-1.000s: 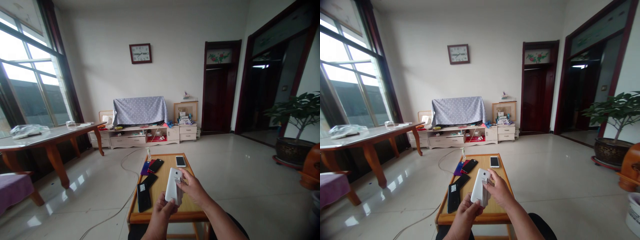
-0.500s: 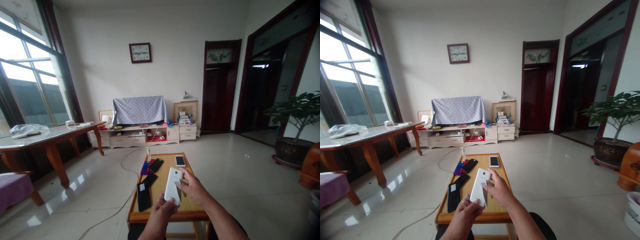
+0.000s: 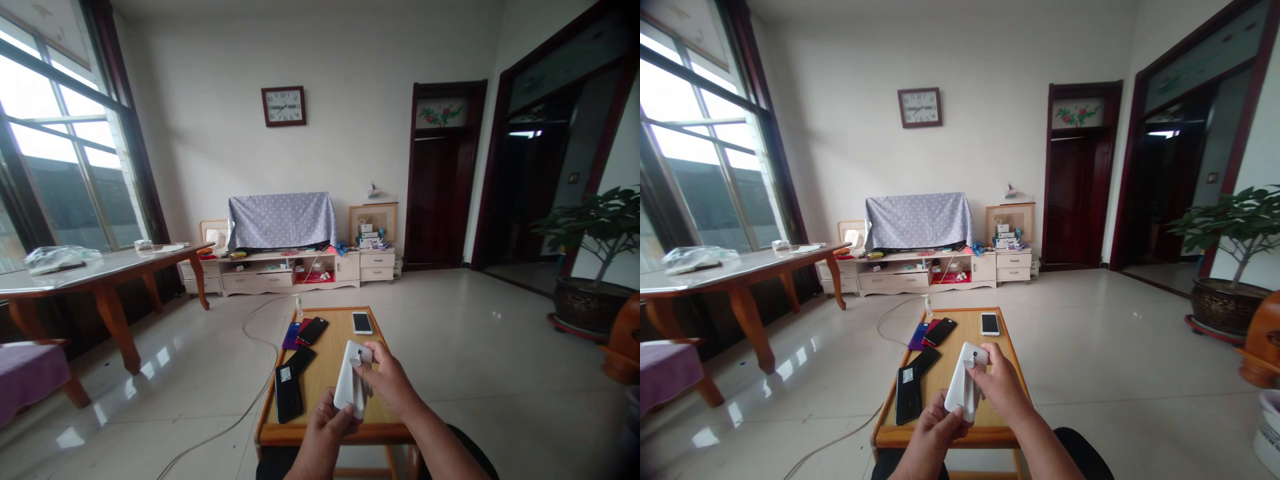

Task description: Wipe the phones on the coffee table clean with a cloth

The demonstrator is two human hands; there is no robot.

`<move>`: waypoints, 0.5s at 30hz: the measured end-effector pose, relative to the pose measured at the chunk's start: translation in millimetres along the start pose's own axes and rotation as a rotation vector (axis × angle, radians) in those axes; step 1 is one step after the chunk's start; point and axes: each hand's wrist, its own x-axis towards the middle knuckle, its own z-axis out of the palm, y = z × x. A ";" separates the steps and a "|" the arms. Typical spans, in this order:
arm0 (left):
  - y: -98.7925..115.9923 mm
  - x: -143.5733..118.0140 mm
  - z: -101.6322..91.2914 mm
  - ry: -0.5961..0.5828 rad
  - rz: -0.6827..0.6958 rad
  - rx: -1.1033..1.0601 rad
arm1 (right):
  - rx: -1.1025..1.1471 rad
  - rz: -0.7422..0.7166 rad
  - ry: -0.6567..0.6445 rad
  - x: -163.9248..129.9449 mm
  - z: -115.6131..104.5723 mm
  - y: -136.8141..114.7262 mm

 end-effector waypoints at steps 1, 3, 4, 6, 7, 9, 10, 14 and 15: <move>0.0 -0.8 1.0 -0.003 -0.008 0.005 | -0.007 0.022 0.034 2.4 -0.4 -0.3; 0.8 -1.6 3.0 -0.007 -0.016 0.020 | -0.022 0.062 0.091 7.3 -1.8 -2.1; 1.7 -1.5 3.7 -0.007 -0.013 0.031 | -0.025 0.073 0.105 8.7 -2.4 -3.5; 3.8 -0.6 4.4 -0.008 0.012 0.058 | -0.004 0.062 0.081 7.8 -2.7 -6.3; 4.9 0.0 4.3 -0.009 0.034 0.070 | 0.011 0.044 0.048 5.5 -2.2 -7.5; 6.4 0.7 3.9 0.000 0.069 0.070 | 0.027 0.008 -0.017 -0.2 -0.3 -8.7; 6.8 0.6 3.8 0.006 0.069 0.061 | 0.027 0.000 -0.032 -2.5 0.7 -8.6; 7.8 -2.2 6.8 -0.010 -0.008 0.033 | 0.008 0.050 0.049 -0.4 2.1 -6.0; 8.4 -2.8 8.1 -0.019 -0.014 0.039 | -0.002 0.063 0.085 2.1 1.6 -5.9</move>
